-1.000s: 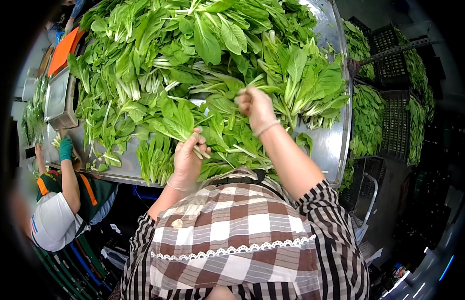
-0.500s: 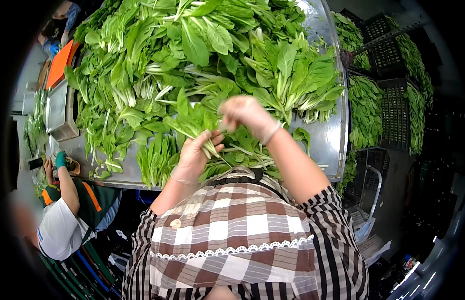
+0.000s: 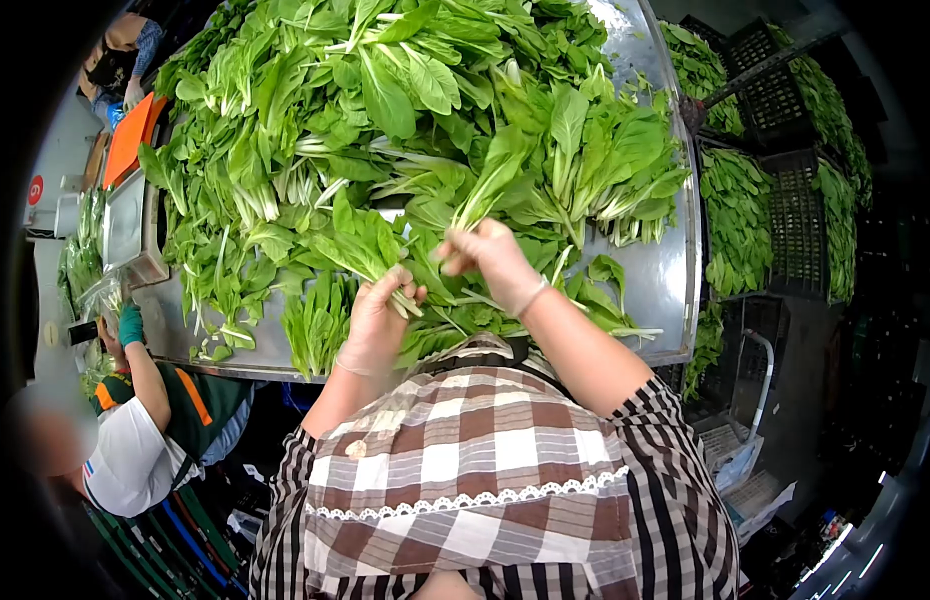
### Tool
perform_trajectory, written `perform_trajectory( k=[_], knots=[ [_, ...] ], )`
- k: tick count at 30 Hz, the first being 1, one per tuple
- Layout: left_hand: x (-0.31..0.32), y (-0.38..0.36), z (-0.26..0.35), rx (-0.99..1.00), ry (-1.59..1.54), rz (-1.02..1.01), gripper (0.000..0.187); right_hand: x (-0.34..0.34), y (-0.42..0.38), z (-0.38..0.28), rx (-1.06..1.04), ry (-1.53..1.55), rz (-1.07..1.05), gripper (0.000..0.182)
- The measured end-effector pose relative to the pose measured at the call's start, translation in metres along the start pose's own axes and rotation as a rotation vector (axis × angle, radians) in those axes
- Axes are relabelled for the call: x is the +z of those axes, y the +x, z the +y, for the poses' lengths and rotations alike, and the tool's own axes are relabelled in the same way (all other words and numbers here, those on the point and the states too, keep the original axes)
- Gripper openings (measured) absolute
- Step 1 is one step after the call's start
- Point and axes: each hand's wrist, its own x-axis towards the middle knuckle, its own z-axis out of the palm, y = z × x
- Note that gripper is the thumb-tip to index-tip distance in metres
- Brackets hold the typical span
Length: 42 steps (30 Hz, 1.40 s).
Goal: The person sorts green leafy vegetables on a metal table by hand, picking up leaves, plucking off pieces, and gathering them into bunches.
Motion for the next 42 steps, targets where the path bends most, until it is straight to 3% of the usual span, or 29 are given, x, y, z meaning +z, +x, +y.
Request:
perform_trajectory(
  k=[2,7,8,10,13,16,20,22,25,31,34,40,42],
  knots=[
    [0.001,0.004,-0.002,0.022,0.026,-0.012,0.018,-0.003,-0.014,0.008,-0.02,-0.026,-0.185,0.024],
    [0.016,0.007,-0.006,0.036,0.048,-0.157,0.02,0.005,-0.024,0.014,0.007,-0.004,-0.242,0.024],
    [0.02,0.005,-0.005,0.033,0.047,-0.207,0.019,0.005,-0.024,0.016,0.009,-0.115,-0.209,0.022],
    [0.025,0.004,-0.011,0.084,0.1,-0.051,0.023,0.005,-0.022,0.019,0.013,-0.339,-0.144,0.019],
    [0.031,0.001,-0.009,0.058,0.2,0.037,0.032,0.007,-0.025,0.018,-0.345,-1.034,-0.066,0.019],
    [0.035,0.001,-0.018,0.152,0.232,0.067,0.032,0.009,-0.026,0.024,-0.416,-1.142,-0.039,0.018],
    [0.023,0.004,-0.015,0.044,0.221,0.078,0.026,0.004,-0.024,0.035,-0.18,-0.611,-0.179,0.026],
    [0.015,0.008,-0.02,0.105,0.207,0.084,0.027,0.002,-0.026,0.042,-0.046,-0.191,-0.229,0.03],
    [0.019,0.006,-0.019,0.104,0.087,0.085,0.03,0.001,-0.028,0.045,0.099,0.159,-0.194,0.033],
    [0.006,0.008,-0.015,-0.061,0.064,-0.077,0.037,-0.004,-0.027,0.047,0.196,0.256,-0.235,0.021],
    [0.009,0.006,-0.013,0.039,0.083,-0.217,0.042,-0.006,-0.028,0.05,0.188,0.281,-0.234,0.027],
    [0.015,0.0,-0.013,-0.009,0.055,-0.183,0.044,-0.01,-0.031,0.058,0.056,0.162,-0.226,0.02],
    [0.021,-0.001,-0.015,0.08,0.108,-0.149,0.039,-0.006,-0.038,0.051,0.112,0.256,-0.142,0.02]
  ],
)
